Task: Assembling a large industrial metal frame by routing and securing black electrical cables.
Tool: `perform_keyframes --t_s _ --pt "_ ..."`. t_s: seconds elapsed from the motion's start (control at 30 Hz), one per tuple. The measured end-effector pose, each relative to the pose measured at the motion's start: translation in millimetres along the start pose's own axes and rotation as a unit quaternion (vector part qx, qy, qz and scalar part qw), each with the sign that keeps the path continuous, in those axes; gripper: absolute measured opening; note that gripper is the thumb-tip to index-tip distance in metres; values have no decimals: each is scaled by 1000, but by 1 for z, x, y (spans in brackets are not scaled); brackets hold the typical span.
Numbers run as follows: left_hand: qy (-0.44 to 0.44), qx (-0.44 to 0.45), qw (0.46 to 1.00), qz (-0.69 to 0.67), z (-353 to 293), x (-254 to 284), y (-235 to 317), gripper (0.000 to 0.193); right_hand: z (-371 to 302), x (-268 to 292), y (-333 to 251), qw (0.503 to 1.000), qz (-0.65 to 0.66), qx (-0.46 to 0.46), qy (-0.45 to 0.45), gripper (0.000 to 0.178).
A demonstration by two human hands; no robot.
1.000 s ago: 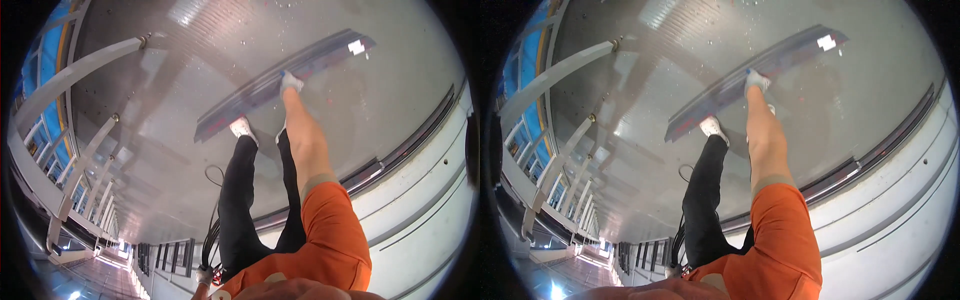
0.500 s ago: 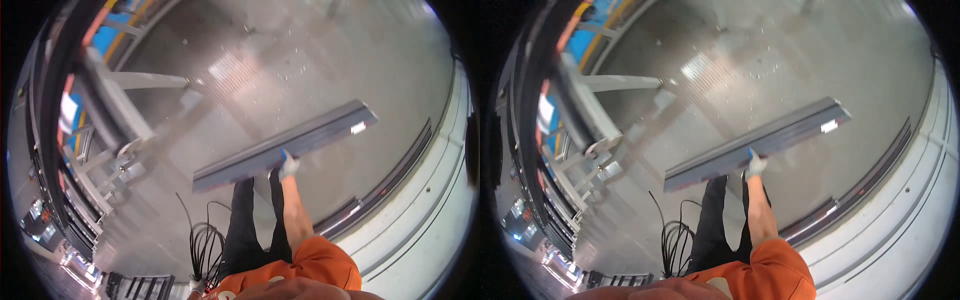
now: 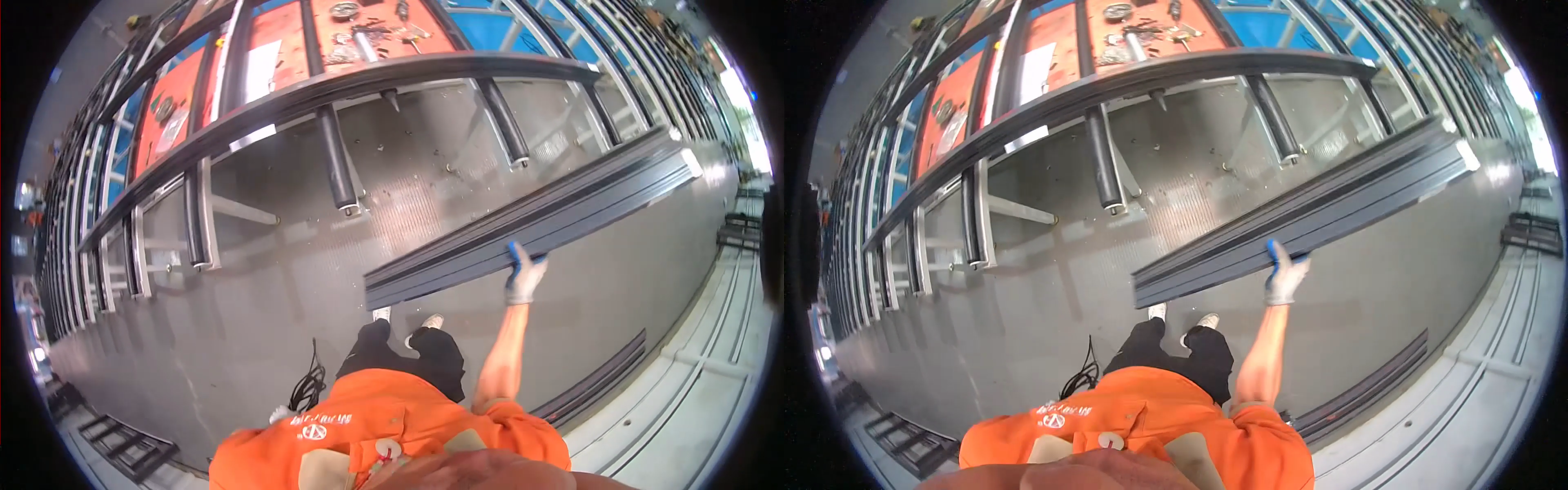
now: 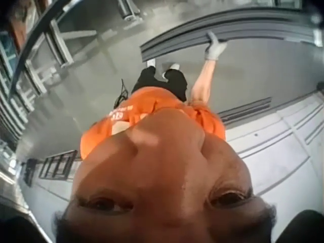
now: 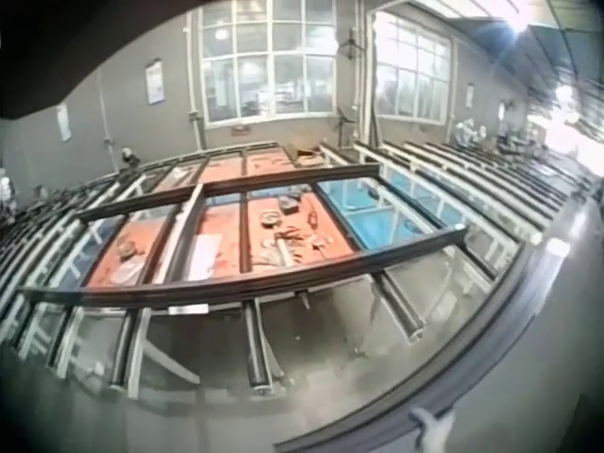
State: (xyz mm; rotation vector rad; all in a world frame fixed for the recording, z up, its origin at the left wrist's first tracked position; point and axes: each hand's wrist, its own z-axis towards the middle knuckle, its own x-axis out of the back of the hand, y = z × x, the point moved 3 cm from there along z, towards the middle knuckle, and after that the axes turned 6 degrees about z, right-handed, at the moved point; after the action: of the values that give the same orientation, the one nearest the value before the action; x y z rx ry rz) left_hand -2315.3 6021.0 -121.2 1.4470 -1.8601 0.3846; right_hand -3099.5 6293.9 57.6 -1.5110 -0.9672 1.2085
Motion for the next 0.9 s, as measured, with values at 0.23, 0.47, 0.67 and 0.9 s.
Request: perform_keyframes --t_s 0.23,0.47,0.67,0.9 --pt "-122 244 955 114 23 78 218 50 47 -113 -172 937 -243 138 -209 57" --pt "-43 191 981 -13 58 63 306 45 105 -191 -208 794 -396 240 -393 62" --pt "6 240 957 -164 65 26 391 43 118 -281 -167 622 -469 237 -581 58" --pt "-36 287 916 -276 96 -47 447 44 133 -332 -109 437 -564 225 -663 51"
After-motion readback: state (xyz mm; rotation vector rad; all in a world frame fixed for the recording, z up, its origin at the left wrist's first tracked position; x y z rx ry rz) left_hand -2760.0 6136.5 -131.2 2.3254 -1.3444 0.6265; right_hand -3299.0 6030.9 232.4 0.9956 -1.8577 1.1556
